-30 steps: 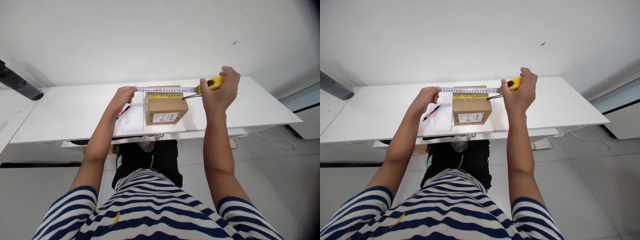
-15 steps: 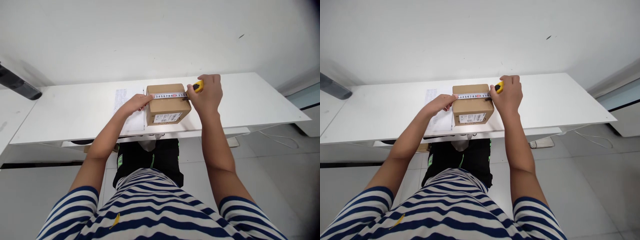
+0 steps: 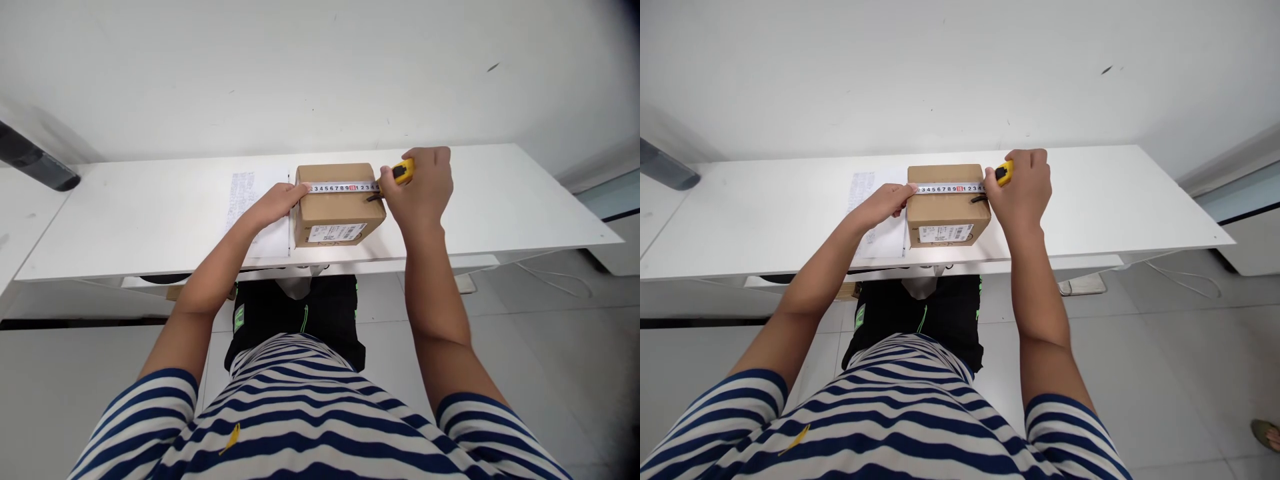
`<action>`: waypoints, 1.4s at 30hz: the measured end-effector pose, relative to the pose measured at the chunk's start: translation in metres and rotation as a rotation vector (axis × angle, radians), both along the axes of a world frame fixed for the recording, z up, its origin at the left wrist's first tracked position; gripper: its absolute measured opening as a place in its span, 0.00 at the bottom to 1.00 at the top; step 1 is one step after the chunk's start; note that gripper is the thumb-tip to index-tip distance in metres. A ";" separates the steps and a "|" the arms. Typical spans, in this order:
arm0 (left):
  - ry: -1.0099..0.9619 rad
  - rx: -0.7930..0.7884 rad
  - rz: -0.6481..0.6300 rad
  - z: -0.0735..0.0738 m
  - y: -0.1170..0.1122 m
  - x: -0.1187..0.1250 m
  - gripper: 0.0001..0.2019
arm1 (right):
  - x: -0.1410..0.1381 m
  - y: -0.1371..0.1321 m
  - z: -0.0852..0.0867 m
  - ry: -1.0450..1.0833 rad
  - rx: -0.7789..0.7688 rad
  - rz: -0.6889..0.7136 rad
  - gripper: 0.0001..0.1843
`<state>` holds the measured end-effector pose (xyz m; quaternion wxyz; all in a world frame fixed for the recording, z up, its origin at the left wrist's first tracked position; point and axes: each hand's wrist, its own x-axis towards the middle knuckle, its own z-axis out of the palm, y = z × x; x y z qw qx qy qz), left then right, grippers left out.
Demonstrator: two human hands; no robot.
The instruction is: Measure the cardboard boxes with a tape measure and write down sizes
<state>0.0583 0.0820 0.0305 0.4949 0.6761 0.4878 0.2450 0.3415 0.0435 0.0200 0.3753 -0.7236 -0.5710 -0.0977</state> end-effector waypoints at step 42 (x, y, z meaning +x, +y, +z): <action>-0.145 -0.031 -0.126 -0.011 0.007 -0.007 0.21 | 0.001 -0.005 0.002 0.017 -0.075 0.003 0.19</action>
